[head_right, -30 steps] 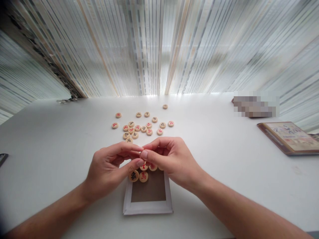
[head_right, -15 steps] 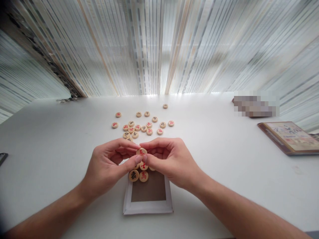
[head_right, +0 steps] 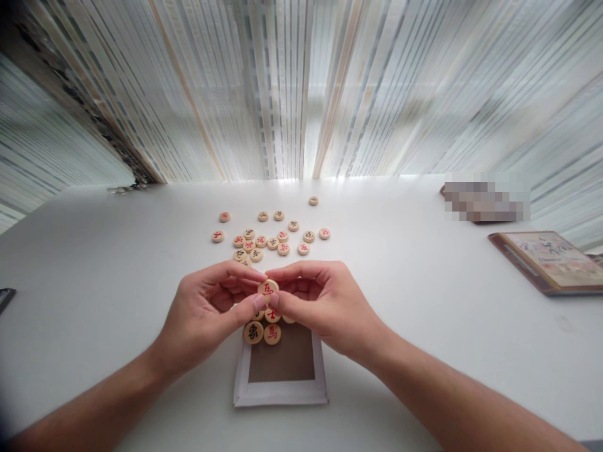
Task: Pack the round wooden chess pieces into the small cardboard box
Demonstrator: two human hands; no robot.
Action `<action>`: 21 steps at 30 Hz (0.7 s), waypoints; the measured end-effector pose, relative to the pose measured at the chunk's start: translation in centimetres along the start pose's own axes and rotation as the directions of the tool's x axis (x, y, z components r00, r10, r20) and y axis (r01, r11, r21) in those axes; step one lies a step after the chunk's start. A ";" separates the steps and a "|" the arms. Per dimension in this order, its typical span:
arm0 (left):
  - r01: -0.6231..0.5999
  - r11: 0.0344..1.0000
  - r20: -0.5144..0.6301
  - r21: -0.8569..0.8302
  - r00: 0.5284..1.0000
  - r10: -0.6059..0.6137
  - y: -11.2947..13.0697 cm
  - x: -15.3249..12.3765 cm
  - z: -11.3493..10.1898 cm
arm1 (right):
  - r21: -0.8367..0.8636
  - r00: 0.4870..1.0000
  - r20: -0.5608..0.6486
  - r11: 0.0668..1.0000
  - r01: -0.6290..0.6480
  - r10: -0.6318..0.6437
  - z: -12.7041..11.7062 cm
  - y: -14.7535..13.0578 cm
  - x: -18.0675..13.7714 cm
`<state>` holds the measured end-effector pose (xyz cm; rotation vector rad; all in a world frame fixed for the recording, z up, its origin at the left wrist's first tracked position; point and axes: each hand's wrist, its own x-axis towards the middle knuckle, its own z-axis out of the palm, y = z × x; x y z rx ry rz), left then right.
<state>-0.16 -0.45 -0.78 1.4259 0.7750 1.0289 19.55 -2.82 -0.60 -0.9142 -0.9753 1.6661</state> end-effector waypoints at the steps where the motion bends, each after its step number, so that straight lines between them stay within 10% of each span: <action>1: 0.001 1.000 0.002 0.000 1.000 -0.001 0.0 0.0 0.0 | -0.008 1.000 -0.003 1.000 0.005 -0.005 0.0 0.0 0.0; 21: -0.021 0.999 -0.084 0.042 0.996 0.025 -0.6 -0.1 -0.1 | -0.162 0.975 -0.041 0.964 0.210 -0.220 -0.4 0.3 0.1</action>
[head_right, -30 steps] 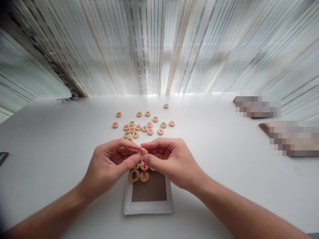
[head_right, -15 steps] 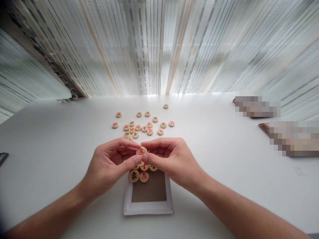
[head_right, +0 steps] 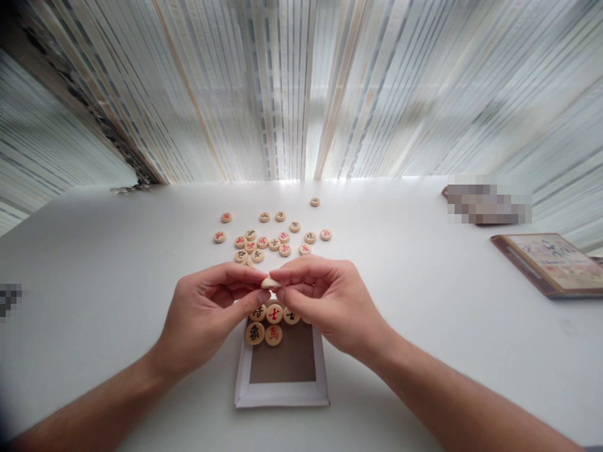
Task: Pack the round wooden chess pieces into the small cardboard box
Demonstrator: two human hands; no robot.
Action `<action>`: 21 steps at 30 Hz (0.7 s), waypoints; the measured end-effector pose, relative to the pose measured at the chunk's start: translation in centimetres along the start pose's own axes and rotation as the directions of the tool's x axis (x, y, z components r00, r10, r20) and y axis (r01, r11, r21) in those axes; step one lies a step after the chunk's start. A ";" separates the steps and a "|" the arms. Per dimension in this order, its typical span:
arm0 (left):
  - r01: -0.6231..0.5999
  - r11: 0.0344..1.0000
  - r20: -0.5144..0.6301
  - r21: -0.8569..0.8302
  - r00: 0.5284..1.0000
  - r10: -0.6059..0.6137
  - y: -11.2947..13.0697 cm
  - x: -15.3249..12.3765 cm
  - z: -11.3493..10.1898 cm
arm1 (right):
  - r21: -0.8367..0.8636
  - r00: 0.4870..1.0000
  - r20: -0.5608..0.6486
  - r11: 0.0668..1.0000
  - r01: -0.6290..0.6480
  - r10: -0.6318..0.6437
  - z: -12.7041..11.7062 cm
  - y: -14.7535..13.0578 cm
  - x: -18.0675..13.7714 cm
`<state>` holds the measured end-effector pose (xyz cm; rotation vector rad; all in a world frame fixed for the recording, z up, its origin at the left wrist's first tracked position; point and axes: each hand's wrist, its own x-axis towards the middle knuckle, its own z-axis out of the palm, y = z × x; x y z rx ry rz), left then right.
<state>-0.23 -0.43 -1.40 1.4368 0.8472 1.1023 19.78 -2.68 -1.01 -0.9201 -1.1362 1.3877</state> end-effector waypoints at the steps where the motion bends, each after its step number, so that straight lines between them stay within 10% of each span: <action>1: -0.003 1.000 -0.002 0.004 1.000 0.003 0.0 0.0 0.0 | -0.001 1.000 0.006 1.000 0.008 -0.008 0.0 0.0 0.0; 21: 0.053 0.990 -0.031 -0.130 0.998 -0.057 0.2 0.4 0.1 | 0.054 0.978 -0.003 0.977 -0.208 0.208 -0.4 0.1 0.0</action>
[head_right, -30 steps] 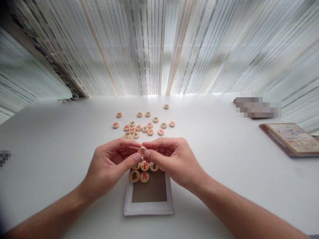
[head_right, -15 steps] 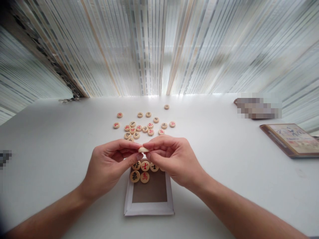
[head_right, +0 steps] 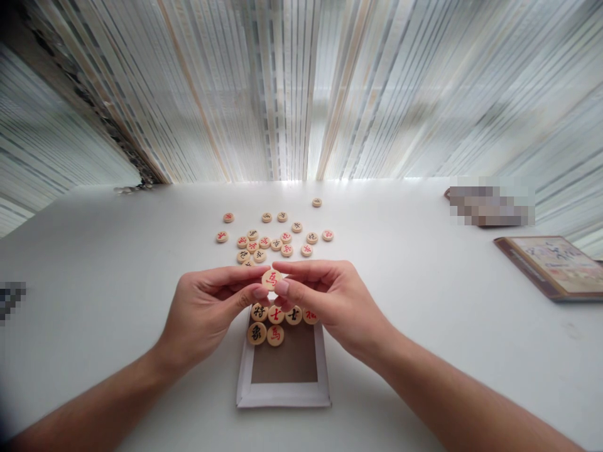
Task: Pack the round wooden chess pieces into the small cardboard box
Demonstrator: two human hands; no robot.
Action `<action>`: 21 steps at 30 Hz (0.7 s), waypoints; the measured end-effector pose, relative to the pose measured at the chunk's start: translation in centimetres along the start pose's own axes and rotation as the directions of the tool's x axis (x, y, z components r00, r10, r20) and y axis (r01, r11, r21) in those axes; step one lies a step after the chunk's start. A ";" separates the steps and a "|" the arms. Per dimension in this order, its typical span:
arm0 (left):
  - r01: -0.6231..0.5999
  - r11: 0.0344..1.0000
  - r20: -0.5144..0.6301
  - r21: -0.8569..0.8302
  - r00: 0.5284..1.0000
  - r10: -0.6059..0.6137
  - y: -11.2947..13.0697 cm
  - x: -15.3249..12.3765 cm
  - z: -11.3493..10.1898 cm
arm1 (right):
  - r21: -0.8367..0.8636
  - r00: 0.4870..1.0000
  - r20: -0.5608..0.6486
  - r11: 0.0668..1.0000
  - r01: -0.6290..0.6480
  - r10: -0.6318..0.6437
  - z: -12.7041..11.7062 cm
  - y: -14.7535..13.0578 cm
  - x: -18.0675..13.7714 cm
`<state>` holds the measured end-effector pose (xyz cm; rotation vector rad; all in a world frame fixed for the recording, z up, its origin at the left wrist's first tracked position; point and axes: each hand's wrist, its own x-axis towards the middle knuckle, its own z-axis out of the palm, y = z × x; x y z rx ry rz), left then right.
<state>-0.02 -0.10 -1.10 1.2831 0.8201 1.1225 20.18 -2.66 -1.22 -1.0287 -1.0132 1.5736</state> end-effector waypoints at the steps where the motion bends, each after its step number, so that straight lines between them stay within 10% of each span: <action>1: 0.000 1.000 0.013 0.000 1.000 0.000 0.0 0.0 0.0 | -0.005 1.000 0.010 1.000 -0.006 0.006 0.0 0.0 0.0; 21: -0.008 0.999 0.070 0.051 0.998 0.004 0.2 0.1 -0.1 | 0.008 0.998 0.013 0.998 0.055 -0.055 0.2 -0.2 0.1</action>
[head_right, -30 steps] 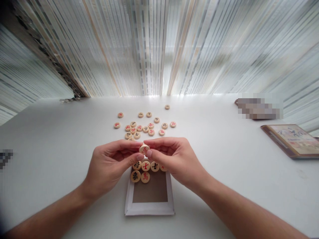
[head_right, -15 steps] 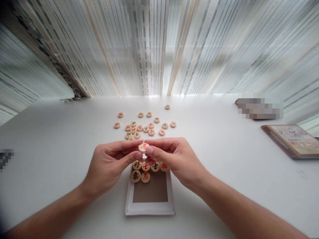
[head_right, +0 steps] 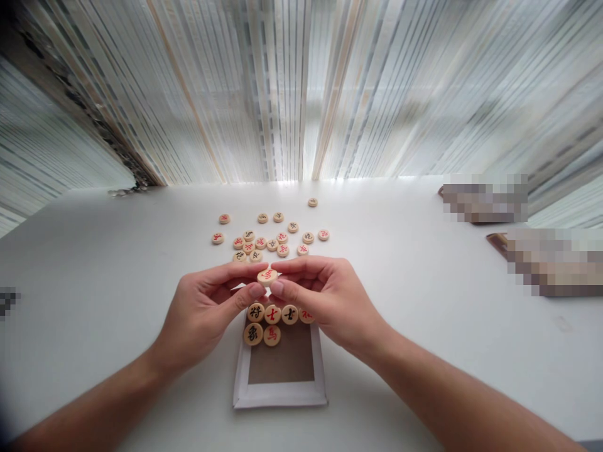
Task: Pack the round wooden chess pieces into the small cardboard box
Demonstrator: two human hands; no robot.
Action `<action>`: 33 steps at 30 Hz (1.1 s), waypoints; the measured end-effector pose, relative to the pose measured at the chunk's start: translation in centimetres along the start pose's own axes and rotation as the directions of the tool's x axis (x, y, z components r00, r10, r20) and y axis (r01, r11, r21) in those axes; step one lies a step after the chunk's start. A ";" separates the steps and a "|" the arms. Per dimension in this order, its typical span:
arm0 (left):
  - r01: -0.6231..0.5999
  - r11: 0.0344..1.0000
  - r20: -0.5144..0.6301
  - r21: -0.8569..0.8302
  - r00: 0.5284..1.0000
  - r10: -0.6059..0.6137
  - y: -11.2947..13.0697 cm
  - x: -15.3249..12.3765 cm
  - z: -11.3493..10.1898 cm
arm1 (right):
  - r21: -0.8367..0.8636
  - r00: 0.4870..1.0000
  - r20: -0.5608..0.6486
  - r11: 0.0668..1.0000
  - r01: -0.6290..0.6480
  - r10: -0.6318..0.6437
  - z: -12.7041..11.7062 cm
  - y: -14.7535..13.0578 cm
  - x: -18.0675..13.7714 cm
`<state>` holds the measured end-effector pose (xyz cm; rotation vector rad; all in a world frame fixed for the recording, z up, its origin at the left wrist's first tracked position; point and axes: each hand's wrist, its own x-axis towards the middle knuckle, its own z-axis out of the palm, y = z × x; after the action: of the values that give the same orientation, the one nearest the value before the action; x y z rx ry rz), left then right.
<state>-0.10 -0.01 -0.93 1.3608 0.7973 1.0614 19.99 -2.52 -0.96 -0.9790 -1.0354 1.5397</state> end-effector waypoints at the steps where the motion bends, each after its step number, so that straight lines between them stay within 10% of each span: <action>1: 0.002 1.000 -0.006 0.000 1.000 -0.002 0.0 0.0 0.0 | 0.012 1.000 -0.008 1.000 0.010 -0.010 0.0 0.0 0.0; 12: -0.035 0.999 -0.002 0.042 0.999 0.035 0.0 0.0 0.1 | -0.071 0.996 -0.010 0.994 0.088 -0.089 0.3 -0.4 -0.1; 33: -0.098 0.991 0.151 0.094 0.985 0.083 -0.5 -0.6 0.0 | -0.066 0.991 0.018 0.989 -0.135 0.136 0.3 -0.4 -0.1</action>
<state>-0.30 -0.54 -1.50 1.5550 0.6938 0.9886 19.87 -2.64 -0.48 -1.0983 -1.0588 1.6399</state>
